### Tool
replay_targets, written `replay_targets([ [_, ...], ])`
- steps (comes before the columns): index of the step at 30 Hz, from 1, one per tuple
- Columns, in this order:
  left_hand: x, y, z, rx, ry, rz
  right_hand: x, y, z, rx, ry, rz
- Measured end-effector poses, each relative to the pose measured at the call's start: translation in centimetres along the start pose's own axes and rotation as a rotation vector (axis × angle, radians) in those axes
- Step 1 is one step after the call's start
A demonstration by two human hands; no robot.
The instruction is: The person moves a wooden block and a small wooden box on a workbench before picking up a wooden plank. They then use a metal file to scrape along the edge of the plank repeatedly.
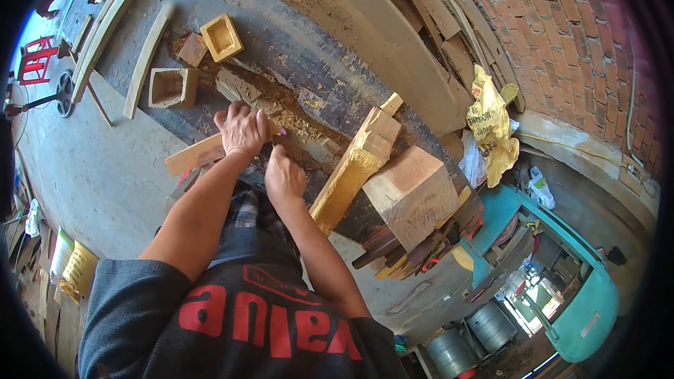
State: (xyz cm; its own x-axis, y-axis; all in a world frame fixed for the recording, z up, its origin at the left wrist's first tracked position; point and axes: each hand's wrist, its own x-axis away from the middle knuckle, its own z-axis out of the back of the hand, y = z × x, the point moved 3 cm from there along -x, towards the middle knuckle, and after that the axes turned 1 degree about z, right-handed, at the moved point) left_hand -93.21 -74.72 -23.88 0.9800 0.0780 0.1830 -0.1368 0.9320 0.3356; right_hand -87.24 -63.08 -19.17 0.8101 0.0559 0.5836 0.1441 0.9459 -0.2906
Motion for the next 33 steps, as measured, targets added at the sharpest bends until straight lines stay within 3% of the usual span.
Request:
replay_targets([
  [4,0.0,0.2,0.1,-0.002,-0.021,0.010,5.5,0.8,1.3,0.014,-0.054,-0.032],
  [10,0.0,0.2,0.2,-0.021,-0.029,0.008,-1.8,-0.6,0.5,-0.048,0.018,-0.007],
  [15,-0.1,0.1,0.2,-0.003,-0.049,0.018,3.9,1.1,1.4,0.017,-0.113,-0.033],
  [21,0.0,-0.1,-0.3,-0.023,-0.018,0.018,-2.3,-0.2,0.3,-0.059,-0.049,0.011],
  [24,0.1,0.1,-0.1,-0.018,-0.033,0.001,-0.3,0.6,0.8,-0.043,-0.004,0.025],
  [27,-0.2,0.2,0.2,-0.033,-0.042,-0.002,2.5,0.8,2.1,-0.021,-0.170,-0.013],
  [33,0.0,0.0,0.1,-0.031,-0.022,-0.010,-2.7,-0.5,0.1,-0.095,-0.052,-0.005],
])
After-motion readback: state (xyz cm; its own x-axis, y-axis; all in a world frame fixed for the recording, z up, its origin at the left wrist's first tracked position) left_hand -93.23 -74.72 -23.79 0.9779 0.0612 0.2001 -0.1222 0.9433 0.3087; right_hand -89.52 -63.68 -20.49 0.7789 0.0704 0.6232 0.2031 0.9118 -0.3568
